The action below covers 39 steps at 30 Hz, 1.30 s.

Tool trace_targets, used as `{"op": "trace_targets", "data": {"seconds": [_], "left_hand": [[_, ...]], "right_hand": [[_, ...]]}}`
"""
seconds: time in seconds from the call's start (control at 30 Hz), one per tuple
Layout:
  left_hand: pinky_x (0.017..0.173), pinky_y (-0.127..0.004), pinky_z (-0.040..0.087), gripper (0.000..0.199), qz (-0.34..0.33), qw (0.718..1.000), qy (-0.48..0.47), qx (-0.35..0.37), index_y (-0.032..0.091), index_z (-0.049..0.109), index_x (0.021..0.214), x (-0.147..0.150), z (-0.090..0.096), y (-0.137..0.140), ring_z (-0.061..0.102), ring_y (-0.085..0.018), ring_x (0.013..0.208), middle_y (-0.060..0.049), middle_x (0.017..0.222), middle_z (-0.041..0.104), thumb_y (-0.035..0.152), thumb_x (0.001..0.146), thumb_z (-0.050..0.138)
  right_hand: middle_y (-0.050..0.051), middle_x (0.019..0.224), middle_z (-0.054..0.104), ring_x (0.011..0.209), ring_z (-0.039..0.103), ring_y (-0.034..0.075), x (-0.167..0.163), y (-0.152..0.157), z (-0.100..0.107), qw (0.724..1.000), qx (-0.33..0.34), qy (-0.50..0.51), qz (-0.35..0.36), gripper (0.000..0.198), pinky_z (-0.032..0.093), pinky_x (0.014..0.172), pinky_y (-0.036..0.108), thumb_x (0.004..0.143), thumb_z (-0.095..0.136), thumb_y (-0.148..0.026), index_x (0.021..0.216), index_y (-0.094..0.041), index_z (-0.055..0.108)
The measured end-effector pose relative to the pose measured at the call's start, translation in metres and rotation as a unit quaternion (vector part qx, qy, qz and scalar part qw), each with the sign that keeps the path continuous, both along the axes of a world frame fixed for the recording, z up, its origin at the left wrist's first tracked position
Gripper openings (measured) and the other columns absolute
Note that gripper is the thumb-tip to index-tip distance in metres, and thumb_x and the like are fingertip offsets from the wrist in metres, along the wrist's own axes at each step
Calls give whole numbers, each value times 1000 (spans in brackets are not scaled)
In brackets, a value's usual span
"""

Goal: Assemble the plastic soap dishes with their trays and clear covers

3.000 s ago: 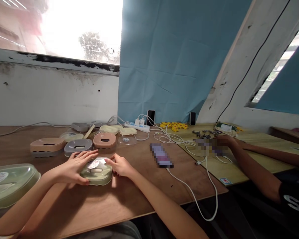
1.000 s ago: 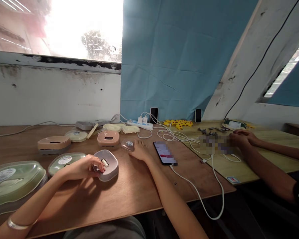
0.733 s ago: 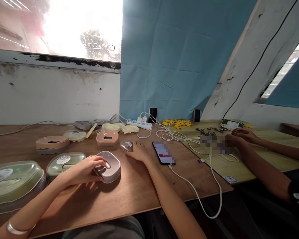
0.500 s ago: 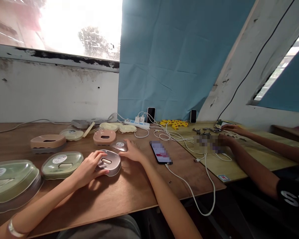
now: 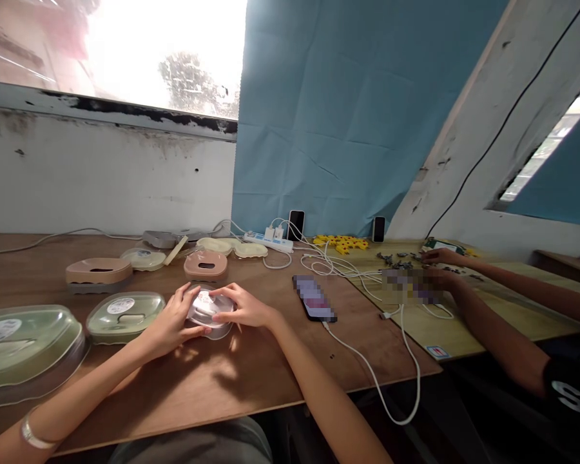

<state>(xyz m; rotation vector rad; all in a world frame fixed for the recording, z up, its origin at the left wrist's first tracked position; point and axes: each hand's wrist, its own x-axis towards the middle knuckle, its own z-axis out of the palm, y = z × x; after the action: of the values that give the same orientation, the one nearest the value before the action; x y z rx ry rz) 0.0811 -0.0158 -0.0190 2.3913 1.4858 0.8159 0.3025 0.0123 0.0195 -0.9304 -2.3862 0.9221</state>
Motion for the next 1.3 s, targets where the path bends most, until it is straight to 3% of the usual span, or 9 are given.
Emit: {"op": "trace_targets", "data": {"seconds": [0.17, 0.37, 0.9, 1.3], "left_hand": [[101, -55, 34, 88, -4, 1000, 2, -15, 16, 33, 135, -1, 2, 0, 32, -42, 131, -25, 143, 27, 46, 64, 76], [102, -54, 33, 82, 1, 1000, -9, -28, 15, 34, 134, -2, 3, 1, 33, -42, 131, -25, 144, 25, 42, 68, 75], [103, -49, 36, 79, -8, 995, -73, -63, 21, 38, 132, -13, 8, 6, 36, -35, 129, -16, 135, 34, 55, 67, 69], [107, -49, 32, 85, -17, 993, -65, -100, 18, 33, 136, -16, 13, 5, 32, -35, 133, -20, 143, 25, 57, 68, 66]], "right_hand": [[6, 114, 50, 102, 52, 21, 1, 1, 4, 999, 29, 19, 3, 49, 44, 90, 35, 77, 70, -39, 123, -26, 57], [6, 113, 52, 98, 53, 21, -2, -1, 1, 999, 39, 24, -5, 48, 45, 86, 34, 78, 69, -40, 123, -25, 57], [8, 117, 54, 104, 53, 21, -12, -2, -9, 995, 80, 52, -17, 41, 43, 90, 34, 84, 64, -40, 121, -23, 57], [7, 113, 54, 97, 55, 19, -12, -2, -11, 995, 85, 49, -22, 41, 46, 84, 33, 84, 63, -43, 120, -23, 57]]}}
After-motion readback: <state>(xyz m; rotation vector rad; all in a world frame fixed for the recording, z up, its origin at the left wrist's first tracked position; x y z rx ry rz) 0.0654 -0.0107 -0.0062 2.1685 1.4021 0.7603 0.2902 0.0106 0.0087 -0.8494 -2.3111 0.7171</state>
